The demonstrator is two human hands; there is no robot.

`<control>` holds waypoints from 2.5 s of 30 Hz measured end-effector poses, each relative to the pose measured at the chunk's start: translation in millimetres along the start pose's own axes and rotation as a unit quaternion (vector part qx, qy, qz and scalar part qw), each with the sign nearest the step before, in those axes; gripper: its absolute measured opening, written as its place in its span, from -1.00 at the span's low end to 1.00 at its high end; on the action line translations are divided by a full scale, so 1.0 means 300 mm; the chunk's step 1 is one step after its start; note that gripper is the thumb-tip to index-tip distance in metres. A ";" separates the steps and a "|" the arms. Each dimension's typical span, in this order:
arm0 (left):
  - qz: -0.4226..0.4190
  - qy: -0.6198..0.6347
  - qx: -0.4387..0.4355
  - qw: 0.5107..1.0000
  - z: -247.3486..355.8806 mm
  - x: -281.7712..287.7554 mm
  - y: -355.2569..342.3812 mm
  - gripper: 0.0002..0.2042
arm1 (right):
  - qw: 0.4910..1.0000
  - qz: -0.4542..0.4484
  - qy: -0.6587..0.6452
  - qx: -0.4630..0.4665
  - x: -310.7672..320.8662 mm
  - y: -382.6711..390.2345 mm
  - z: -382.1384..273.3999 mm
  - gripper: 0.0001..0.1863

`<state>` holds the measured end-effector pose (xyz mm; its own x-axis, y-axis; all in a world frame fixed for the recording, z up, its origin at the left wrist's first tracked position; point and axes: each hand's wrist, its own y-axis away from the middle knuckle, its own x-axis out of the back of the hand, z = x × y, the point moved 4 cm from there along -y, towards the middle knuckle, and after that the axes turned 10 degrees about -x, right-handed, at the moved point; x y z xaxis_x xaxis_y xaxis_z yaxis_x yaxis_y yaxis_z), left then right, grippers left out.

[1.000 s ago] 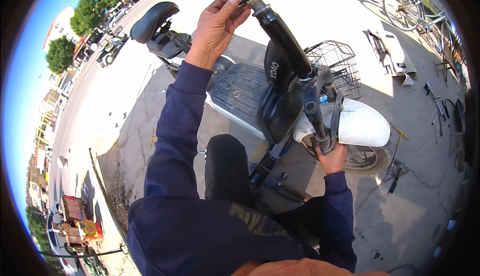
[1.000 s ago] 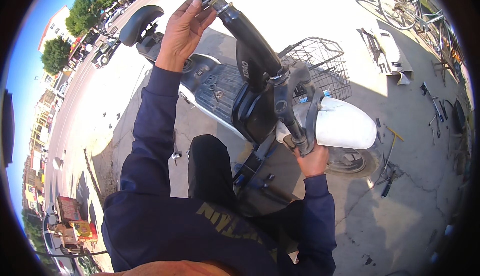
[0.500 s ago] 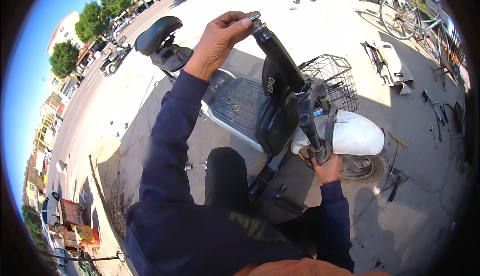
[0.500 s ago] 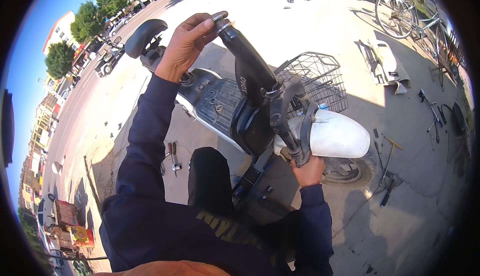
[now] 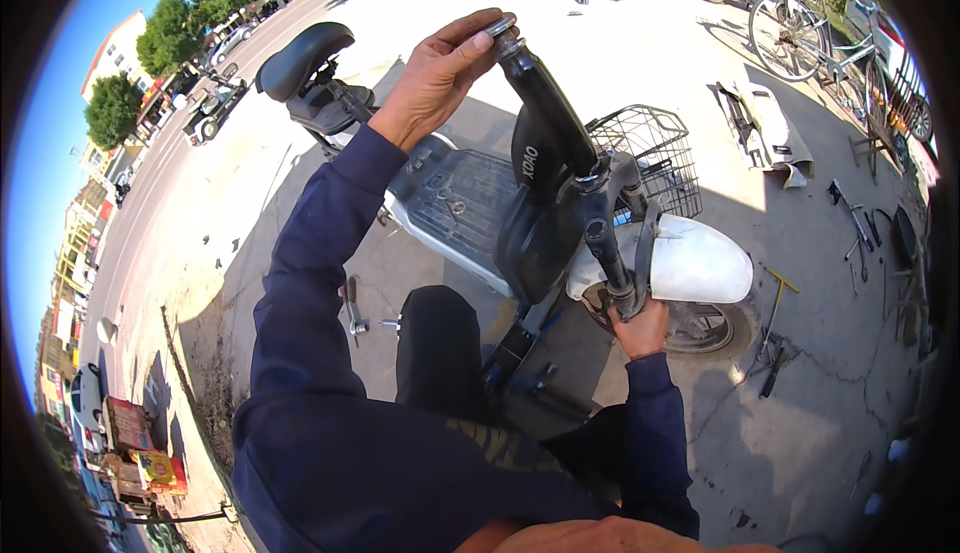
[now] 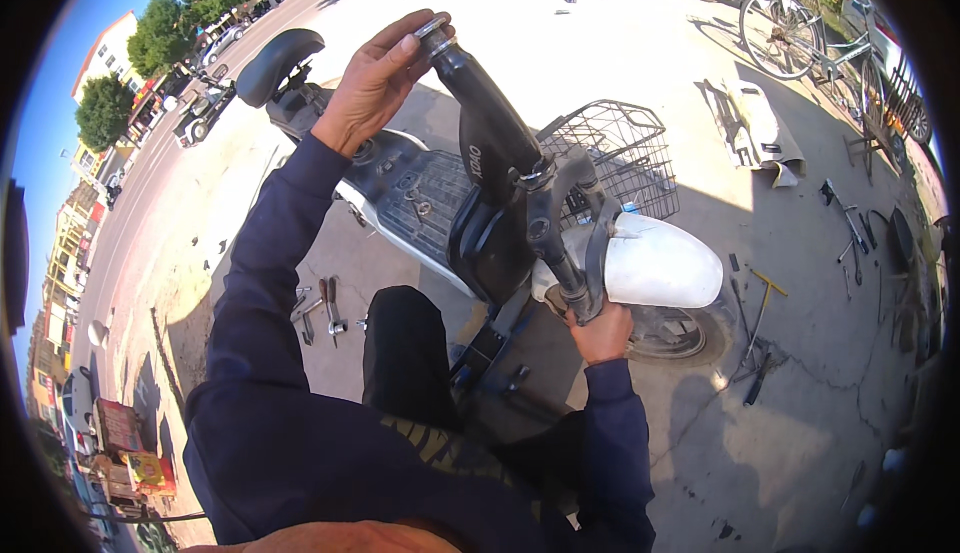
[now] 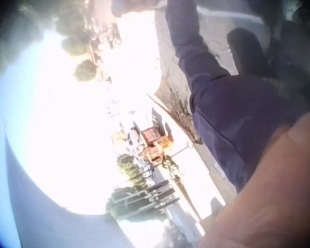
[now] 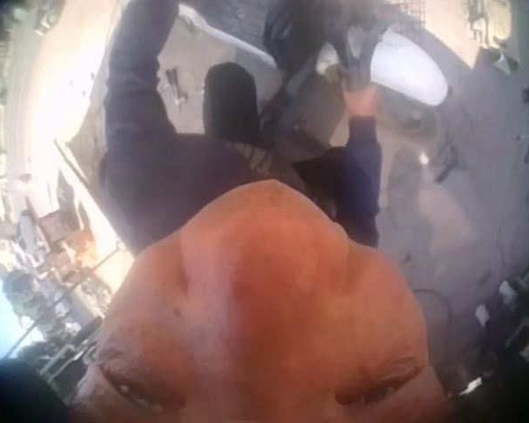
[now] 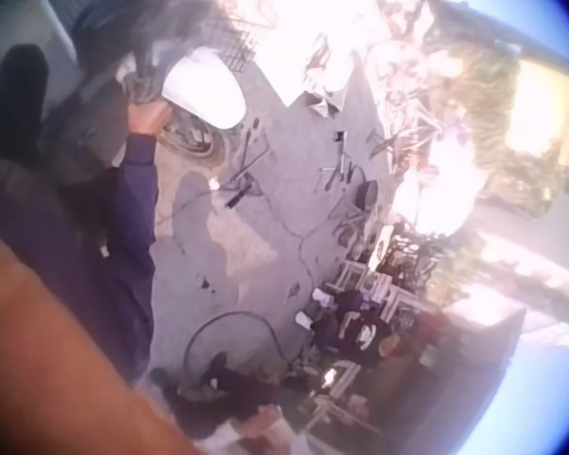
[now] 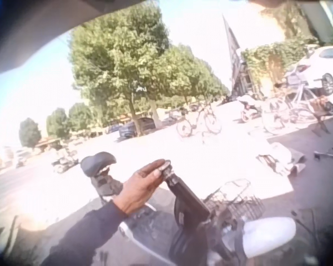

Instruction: The person works on the front fork and handlebar area of a white scooter, using a wrench to loosen and tighten bolts. They repeatedly remove and reattach the handlebar stem, adjusting the front fork assembly and testing the steering movement.

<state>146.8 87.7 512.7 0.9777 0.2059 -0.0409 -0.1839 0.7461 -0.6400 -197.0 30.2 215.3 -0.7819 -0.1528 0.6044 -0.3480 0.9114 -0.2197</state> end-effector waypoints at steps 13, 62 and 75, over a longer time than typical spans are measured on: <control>-0.314 -0.423 0.014 0.850 0.181 0.040 -0.146 -0.46 | 1.000 -0.028 -0.005 -0.012 0.006 0.000 0.006 -0.48; -0.297 -0.345 0.170 0.874 0.234 -0.065 -0.217 -0.49 | 0.999 -0.018 0.007 -0.030 0.034 0.000 -0.022 -0.53; -0.275 -0.595 0.208 0.726 0.280 -0.160 -0.224 -0.47 | 0.999 -0.034 0.012 -0.024 0.009 -0.002 0.006 -0.35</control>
<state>103.8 80.9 622.2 0.1801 0.0210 0.9834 -0.0567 0.9983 -0.0109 -199.9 28.6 215.7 -0.7446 -0.2072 0.6345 -0.3742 0.9168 -0.1398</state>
